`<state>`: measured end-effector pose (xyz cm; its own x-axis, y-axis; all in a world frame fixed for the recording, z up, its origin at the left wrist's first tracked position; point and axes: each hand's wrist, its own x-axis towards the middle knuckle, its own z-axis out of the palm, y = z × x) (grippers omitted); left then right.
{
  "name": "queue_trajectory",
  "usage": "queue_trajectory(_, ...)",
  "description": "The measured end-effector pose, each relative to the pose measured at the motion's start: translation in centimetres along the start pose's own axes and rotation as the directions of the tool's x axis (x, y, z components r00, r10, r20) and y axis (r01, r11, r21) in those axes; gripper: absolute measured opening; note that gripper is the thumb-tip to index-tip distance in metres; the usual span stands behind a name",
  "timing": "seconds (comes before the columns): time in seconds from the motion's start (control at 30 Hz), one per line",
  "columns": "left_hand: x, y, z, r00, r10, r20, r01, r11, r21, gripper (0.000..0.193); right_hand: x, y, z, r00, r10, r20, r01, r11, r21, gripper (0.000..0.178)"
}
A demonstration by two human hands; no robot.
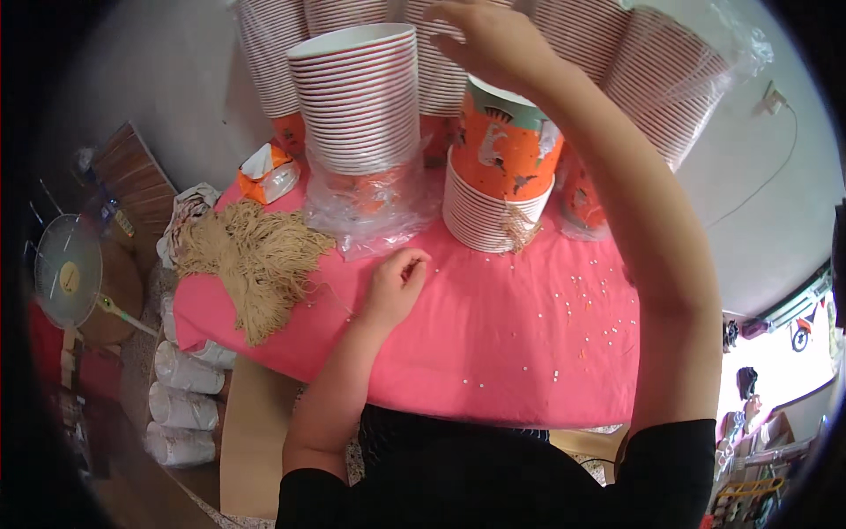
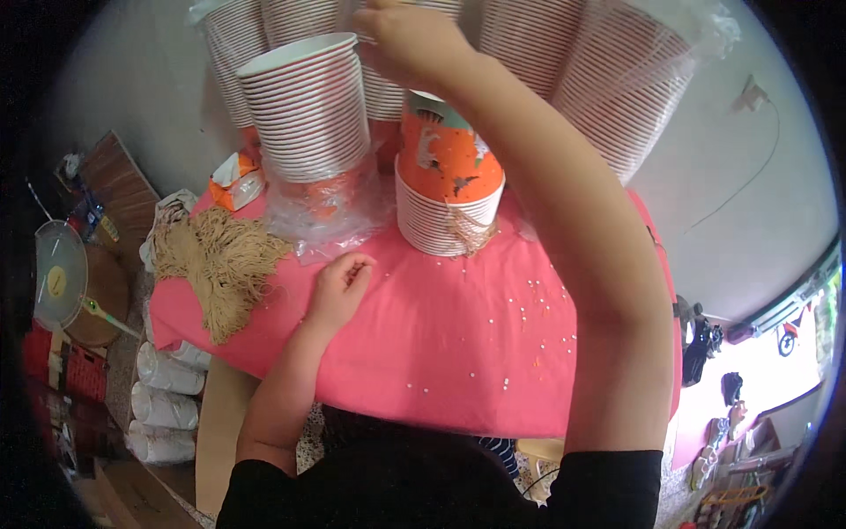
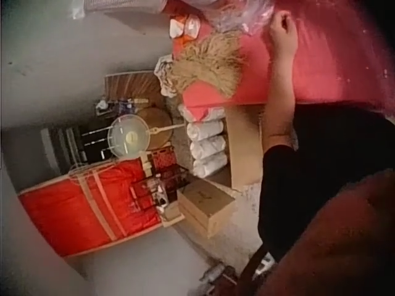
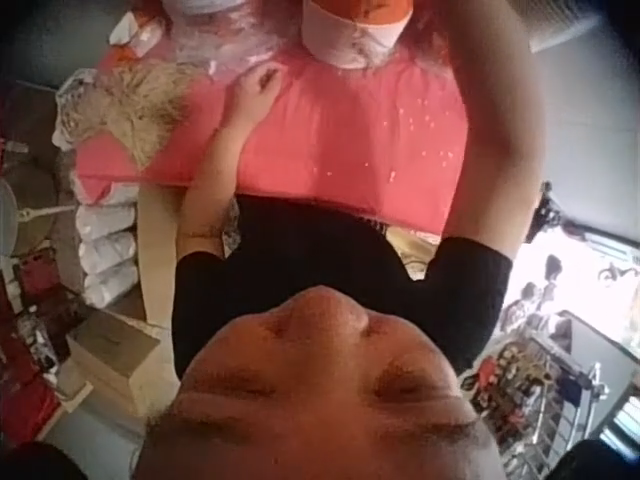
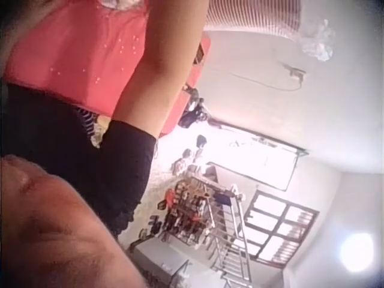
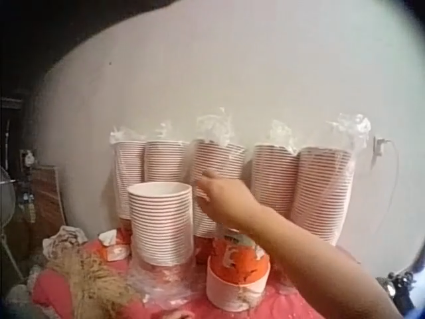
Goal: Attaching string handles to decorative paper buckets in a manufacturing or packaging setting.
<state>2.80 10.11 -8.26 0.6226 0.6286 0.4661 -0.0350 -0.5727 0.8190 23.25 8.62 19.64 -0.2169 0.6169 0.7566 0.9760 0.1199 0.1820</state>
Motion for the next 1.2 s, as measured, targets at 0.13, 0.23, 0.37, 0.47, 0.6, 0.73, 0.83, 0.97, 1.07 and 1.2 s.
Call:
queue_trajectory(0.13, 0.2, -0.6, 0.3, 0.999, 0.034, -0.020, -0.034, 0.999, -0.009, 0.012, 2.9, -0.3, 4.5, 0.992, -0.083, 0.092, 0.085, 0.996, -0.019, 0.035)
queue_trajectory(0.23, 0.1, -0.6, 0.3, 1.000, 0.016, -0.015, -0.016, 1.000, -0.002, 0.013, 4.3, -1.0, 5.6, 0.990, -0.096, 0.103, 0.089, 0.994, 0.066, 0.027)
queue_trajectory(0.37, 0.2, -0.6, 0.3, 1.000, 0.006, -0.008, -0.006, 1.000, 0.001, 0.013, 5.5, -0.9, 4.7, 0.936, -0.200, 0.289, 0.175, 0.978, 0.110, 0.023)
queue_trajectory(0.47, 0.0, -0.4, 0.2, 1.000, 0.005, -0.015, -0.005, 1.000, -0.007, 0.013, 6.7, -1.9, 1.4, 0.865, -0.118, 0.487, 0.032, 0.983, 0.182, 0.021)
queue_trajectory(0.6, 0.2, -0.1, 0.0, 1.000, 0.006, -0.007, -0.006, 1.000, 0.009, 0.013, 6.5, -1.7, 1.7, 0.897, -0.270, 0.351, 0.237, 0.962, 0.136, 0.017)
queue_trajectory(0.73, 0.1, -0.7, 0.2, 0.999, 0.038, -0.029, -0.037, 0.999, 0.022, 0.012, 7.1, -2.8, -0.9, 0.795, -0.097, 0.599, -0.126, 0.939, 0.319, 0.017)
queue_trajectory(0.83, 0.2, -0.8, 0.2, 0.999, 0.041, -0.030, -0.042, 0.999, -0.006, 0.012, 4.9, -2.4, -0.1, 0.908, -0.312, 0.281, 0.333, 0.942, -0.031, 0.017)
queue_trajectory(0.97, 0.3, -0.8, 0.2, 1.000, 0.022, -0.011, -0.022, 1.000, 0.005, 0.012, 6.3, -2.1, 1.1, 0.902, -0.158, 0.403, 0.126, 0.987, 0.104, 0.018)
queue_trajectory(1.07, 0.3, -0.9, 0.2, 1.000, 0.024, -0.015, -0.024, 1.000, -0.012, 0.012, 5.7, -2.1, 1.0, 0.937, -0.144, 0.319, 0.119, 0.988, 0.099, 0.018)
queue_trajectory(1.2, 0.3, -0.8, 0.2, 1.000, 0.023, -0.020, -0.022, 1.000, 0.008, 0.012, 6.0, -2.6, 0.5, 0.928, -0.060, 0.367, 0.059, 0.998, 0.014, 0.018)
